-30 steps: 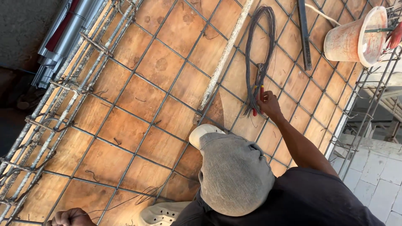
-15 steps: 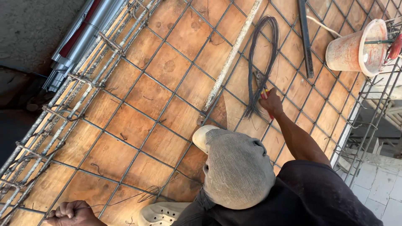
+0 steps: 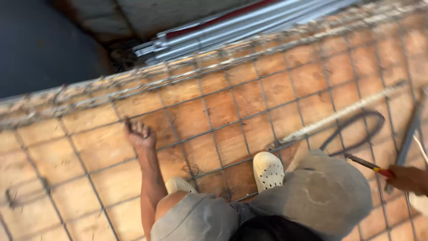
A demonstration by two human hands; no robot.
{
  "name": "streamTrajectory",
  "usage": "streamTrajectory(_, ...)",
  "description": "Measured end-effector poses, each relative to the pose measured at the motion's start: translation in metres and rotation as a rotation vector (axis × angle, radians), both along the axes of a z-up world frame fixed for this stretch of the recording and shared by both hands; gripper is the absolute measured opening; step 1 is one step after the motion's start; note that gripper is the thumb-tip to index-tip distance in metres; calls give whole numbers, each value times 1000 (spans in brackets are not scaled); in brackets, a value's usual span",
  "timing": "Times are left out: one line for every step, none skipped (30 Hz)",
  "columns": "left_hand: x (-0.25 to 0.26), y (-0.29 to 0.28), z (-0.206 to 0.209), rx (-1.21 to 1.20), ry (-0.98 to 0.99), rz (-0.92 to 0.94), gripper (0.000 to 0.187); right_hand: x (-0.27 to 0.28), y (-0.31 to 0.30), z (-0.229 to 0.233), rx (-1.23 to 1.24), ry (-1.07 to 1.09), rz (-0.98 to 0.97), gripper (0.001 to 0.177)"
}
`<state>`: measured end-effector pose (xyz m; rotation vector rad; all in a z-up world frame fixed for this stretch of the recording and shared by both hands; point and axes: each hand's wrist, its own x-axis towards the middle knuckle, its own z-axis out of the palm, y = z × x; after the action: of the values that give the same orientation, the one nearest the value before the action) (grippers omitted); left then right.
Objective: The person fastens a rebar grid by wrapping wire around the rebar intersections by hand, twisting and cutting the wire with pliers, and separating more wire pieces from a bundle.
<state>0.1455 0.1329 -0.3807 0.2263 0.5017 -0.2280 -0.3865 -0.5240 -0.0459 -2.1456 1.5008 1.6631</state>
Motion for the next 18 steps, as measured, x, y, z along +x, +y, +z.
streamTrajectory(3,-6,-4,61,48,8,17,30,-1,3,29,-39,8,37)
streamTrajectory(-3,-13,-8,43,-5,48,23,57,1,12,49,-69,10,37)
streamTrajectory(-3,-19,-10,10,-48,63,27,93,6,11,75,-117,3,38)
streamTrajectory(2,-29,-9,-19,-9,93,31,128,15,13,101,-173,2,38)
streamTrajectory(4,-37,-5,106,49,105,33,171,25,12,136,-222,28,39)
streamTrajectory(6,-46,1,73,21,138,29,201,42,18,163,-278,47,40)
streamTrajectory(6,-50,8,90,80,163,30,239,61,23,194,-329,88,40)
streamTrajectory(6,-57,17,155,98,183,30,262,89,31,222,-387,119,41)
streamTrajectory(9,-60,26,220,119,203,30,312,116,31,270,-435,234,42)
streamTrajectory(6,-64,34,272,123,208,30,354,149,34,320,-479,389,43)
streamTrajectory(5,-67,41,323,129,212,31,394,187,36,366,-527,637,44)
streamTrajectory(6,-69,48,375,125,211,32,430,231,35,378,-610,972,50)
streamTrajectory(7,-72,56,389,129,221,32,462,276,36,389,-682,1310,60)
streamTrajectory(7,-74,62,405,132,228,31,486,321,37,323,-661,1340,58)
streamTrajectory(9,-75,67,420,136,236,31,509,364,37,256,-640,1369,57)
streamTrajectory(8,-76,69,421,158,234,31,528,403,33,224,-595,1460,52)
streamTrajectory(8,-77,70,422,181,232,31,546,437,30,191,-548,1550,47)
streamTrajectory(9,-78,71,425,205,232,31,560,469,23,145,-506,1580,48)
